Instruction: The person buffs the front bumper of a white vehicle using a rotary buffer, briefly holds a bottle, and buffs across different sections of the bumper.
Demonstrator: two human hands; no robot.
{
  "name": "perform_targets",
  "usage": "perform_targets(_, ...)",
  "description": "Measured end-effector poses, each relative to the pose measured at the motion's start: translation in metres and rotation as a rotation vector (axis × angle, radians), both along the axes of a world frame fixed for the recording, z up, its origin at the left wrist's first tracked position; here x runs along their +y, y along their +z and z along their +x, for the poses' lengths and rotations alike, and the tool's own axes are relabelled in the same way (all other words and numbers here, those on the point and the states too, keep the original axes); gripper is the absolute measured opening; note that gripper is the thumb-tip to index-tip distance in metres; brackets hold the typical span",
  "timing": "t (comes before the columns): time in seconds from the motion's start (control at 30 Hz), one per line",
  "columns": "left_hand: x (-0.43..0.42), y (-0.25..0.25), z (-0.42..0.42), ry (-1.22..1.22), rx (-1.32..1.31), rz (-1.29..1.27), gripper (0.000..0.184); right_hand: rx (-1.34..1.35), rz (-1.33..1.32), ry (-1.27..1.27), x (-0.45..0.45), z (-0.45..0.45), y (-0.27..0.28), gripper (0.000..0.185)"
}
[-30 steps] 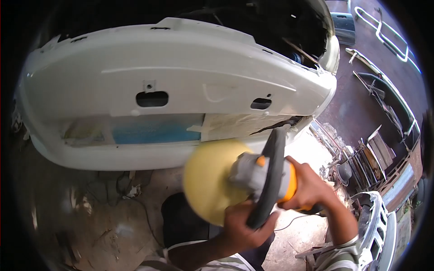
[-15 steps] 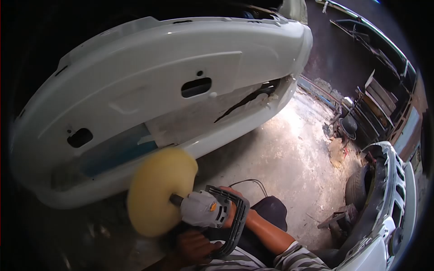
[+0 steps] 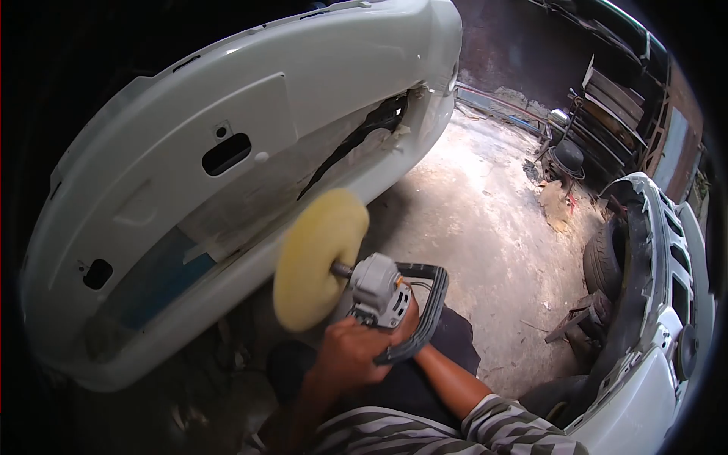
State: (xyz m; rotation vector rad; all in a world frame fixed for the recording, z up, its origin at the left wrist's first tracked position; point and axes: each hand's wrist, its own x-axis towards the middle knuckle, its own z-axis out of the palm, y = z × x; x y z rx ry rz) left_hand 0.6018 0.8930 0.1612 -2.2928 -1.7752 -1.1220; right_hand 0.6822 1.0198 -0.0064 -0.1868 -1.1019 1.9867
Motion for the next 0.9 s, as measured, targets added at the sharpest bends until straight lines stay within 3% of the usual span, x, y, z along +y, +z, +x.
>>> perform_targets(0.07,0.024,-0.001,0.000,0.028,0.029,0.033,0.020,-0.348,0.289,-0.317,0.010,0.012,-0.017,0.098)
perform_targets(0.13,0.042,0.006,0.004,0.074,0.040,0.089,0.018,-0.450,0.212,-0.265,0.022,0.018,-0.028,0.089)
perform_targets(0.37,0.032,0.005,0.000,0.068,-0.011,0.123,0.018,-0.234,-0.097,-0.020,-0.022,-0.030,0.057,0.088)
perform_targets(0.47,0.002,0.002,-0.004,0.058,-0.015,0.160,0.019,-0.139,-0.281,0.018,-0.013,-0.001,0.082,0.088)
perform_targets(0.5,-0.011,0.003,-0.004,0.079,-0.013,0.136,0.017,-0.217,-0.049,-0.148,-0.006,-0.015,0.014,0.039)
perform_targets(0.53,-0.023,0.003,-0.005,0.095,-0.008,0.113,0.015,-0.213,-0.065,-0.173,-0.013,-0.007,0.010,0.039)
perform_targets(0.6,-0.045,-0.001,-0.004,0.106,-0.012,0.119,0.017,-0.206,0.529,-0.186,-0.027,0.006,0.008,0.113)
perform_targets(0.63,-0.057,-0.002,-0.003,0.106,-0.015,0.069,0.017,-0.243,0.493,-0.072,-0.032,0.006,-0.016,0.130)
perform_targets(0.67,-0.067,-0.002,-0.001,0.104,-0.017,0.016,0.018,-0.118,0.626,-0.139,-0.038,0.000,-0.020,0.124)
perform_targets(0.73,-0.078,-0.005,0.002,0.098,0.017,-0.045,0.018,-0.333,0.375,0.398,-0.045,-0.027,-0.085,0.118)
perform_targets(0.77,-0.081,-0.005,0.003,0.126,0.044,-0.077,0.018,-0.330,0.351,0.367,-0.049,-0.025,-0.084,0.118)
perform_targets(0.87,-0.079,-0.004,0.009,0.118,0.025,-0.154,0.028,-0.334,0.609,0.091,-0.047,-0.012,-0.046,0.115)
perform_targets(0.9,-0.073,-0.006,0.009,0.110,0.004,-0.130,0.019,-0.333,0.697,0.004,-0.044,-0.009,-0.031,0.114)
